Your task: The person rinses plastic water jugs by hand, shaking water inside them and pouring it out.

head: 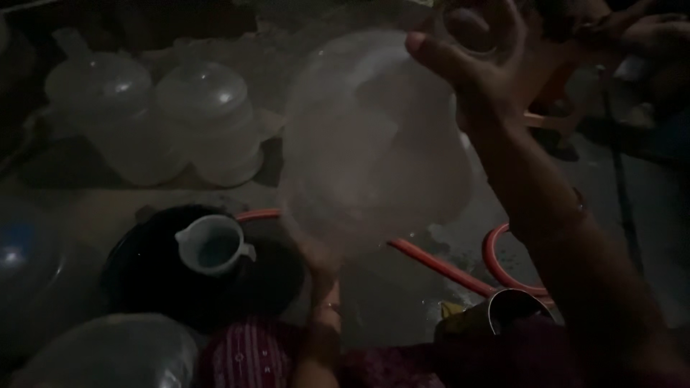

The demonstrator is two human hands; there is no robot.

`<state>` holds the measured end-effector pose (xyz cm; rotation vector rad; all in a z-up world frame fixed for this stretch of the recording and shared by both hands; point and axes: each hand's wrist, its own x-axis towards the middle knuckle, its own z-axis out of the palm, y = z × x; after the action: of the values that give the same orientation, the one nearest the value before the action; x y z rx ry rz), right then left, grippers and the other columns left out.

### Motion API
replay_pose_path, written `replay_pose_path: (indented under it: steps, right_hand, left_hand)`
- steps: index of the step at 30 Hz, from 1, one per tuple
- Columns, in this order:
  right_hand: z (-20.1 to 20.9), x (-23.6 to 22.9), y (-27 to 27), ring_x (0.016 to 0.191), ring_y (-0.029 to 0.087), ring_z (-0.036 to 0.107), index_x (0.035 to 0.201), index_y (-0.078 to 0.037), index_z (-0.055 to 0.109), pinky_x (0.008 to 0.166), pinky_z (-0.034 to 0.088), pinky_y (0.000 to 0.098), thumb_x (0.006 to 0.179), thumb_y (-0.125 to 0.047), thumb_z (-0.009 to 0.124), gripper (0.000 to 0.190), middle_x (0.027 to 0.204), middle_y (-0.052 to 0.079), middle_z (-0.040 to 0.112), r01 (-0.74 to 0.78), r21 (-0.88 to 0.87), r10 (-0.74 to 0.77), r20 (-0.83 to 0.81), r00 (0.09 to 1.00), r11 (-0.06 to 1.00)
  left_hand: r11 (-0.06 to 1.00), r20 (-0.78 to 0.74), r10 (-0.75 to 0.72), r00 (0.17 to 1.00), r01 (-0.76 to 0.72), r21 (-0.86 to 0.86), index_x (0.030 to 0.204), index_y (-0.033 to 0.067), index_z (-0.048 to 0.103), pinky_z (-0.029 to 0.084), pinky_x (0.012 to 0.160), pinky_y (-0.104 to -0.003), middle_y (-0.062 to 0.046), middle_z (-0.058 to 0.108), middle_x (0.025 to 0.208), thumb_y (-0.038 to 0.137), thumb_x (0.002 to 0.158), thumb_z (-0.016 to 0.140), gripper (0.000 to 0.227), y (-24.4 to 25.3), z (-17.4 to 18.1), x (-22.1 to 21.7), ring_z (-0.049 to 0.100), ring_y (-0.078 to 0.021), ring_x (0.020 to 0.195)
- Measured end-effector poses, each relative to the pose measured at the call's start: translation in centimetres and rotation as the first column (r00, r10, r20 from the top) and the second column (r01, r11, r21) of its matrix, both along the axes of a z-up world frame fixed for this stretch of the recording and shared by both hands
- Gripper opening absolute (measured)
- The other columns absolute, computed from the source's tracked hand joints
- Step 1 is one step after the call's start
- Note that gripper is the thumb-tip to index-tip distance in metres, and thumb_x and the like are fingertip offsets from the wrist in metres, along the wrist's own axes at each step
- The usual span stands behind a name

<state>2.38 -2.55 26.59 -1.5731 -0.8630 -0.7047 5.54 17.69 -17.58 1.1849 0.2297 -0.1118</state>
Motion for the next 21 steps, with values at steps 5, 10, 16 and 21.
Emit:
replay_pose_path:
  steps: [5,10,16,21]
  right_hand:
    - [-0.5,2.6,-1.7,0.137,0.025,0.057,0.138,-0.012,0.058,0.108,0.06,0.0436,0.093,-0.013,0.088,0.054,0.139,0.008,0.055,0.234,-0.037,-0.236,-0.053,0.97,0.972]
    - [0.3,6.5,-2.0,0.126,0.034,0.067,0.148,-0.009,0.051,0.105,0.067,0.0476,0.095,-0.014,0.09,0.067,0.14,0.011,0.059,0.102,0.171,-0.074,-0.161,0.984,0.98]
    - [1.9,-1.1,1.3,0.127,0.023,0.066,0.151,-0.014,0.051,0.106,0.058,0.0424,0.102,-0.017,0.083,0.059,0.138,0.01,0.059,-0.264,-0.06,0.261,-0.045,0.964,0.963]
    - [3.1,-1.8,4.5,0.124,0.023,0.063,0.144,-0.016,0.052,0.104,0.061,0.0437,0.103,-0.018,0.082,0.051,0.133,0.007,0.061,-0.14,-0.237,0.163,0.078,0.984,0.961]
  left_hand:
    - [0.999,0.012,-0.04,0.999,0.04,0.022,0.147,0.0011,0.058,0.048,0.105,-0.053,-0.021,0.062,0.143,0.066,0.087,0.066,0.089,0.1,0.5,-0.4,0.06,-0.0365,0.131]
    - [0.997,-0.002,-0.065,0.998,0.065,0.029,0.145,0.0015,0.058,0.049,0.105,-0.052,-0.02,0.063,0.141,0.067,0.085,0.068,0.089,-0.5,0.3,-1.8,0.061,-0.0355,0.129]
    - [0.997,0.005,-0.073,0.997,0.073,0.024,0.144,0.0019,0.059,0.05,0.104,-0.051,-0.02,0.064,0.139,0.067,0.084,0.069,0.089,-0.9,0.5,-1.7,0.062,-0.0343,0.127]
    - [0.997,0.0,-0.052,0.999,0.052,0.058,0.142,0.0022,0.06,0.051,0.104,-0.049,-0.019,0.065,0.137,0.068,0.082,0.07,0.089,1.8,0.6,-2.8,0.063,-0.0333,0.125]
